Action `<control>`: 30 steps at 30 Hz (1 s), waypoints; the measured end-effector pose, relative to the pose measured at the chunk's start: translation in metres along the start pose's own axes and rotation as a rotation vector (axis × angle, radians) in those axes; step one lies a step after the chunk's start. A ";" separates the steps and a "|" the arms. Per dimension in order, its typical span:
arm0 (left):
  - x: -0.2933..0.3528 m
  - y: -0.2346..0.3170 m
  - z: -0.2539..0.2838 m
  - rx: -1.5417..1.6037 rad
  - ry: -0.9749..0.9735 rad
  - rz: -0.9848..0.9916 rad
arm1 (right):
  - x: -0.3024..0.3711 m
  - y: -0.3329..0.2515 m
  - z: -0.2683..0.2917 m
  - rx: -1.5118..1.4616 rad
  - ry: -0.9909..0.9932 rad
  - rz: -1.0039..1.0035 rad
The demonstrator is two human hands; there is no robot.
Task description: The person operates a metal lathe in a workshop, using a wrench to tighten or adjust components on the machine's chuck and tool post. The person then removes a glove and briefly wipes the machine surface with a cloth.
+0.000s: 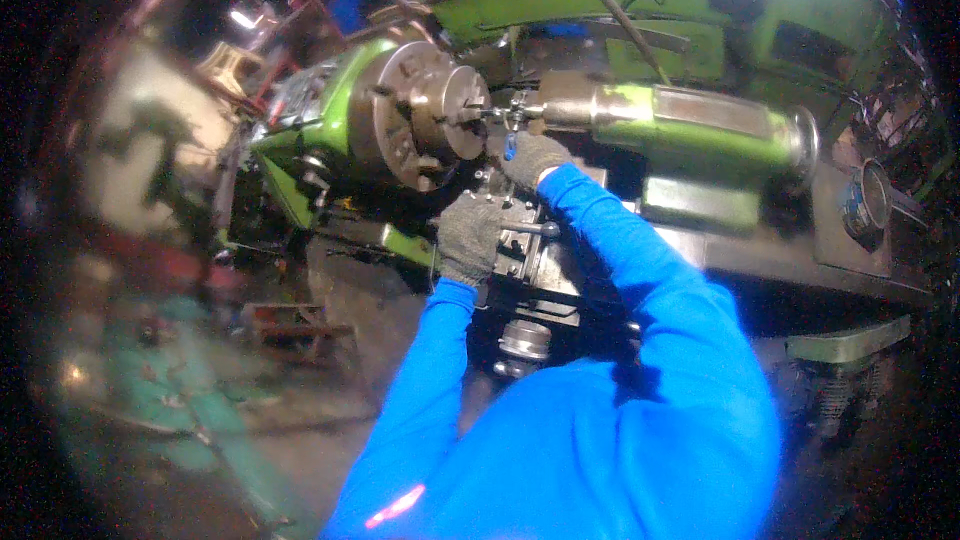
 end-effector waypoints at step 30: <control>-0.001 -0.004 -0.003 -0.029 -0.005 -0.016 | -0.007 0.001 -0.009 -0.011 0.014 0.047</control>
Point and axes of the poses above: each hand's wrist, its own x-axis away from the middle knuckle, its own z-axis out of the back of the hand, y = z × x, the point moved 1 cm from there along -x, towards the middle knuckle, and after that the axes turned 1 degree about z, right-handed, at the moved point
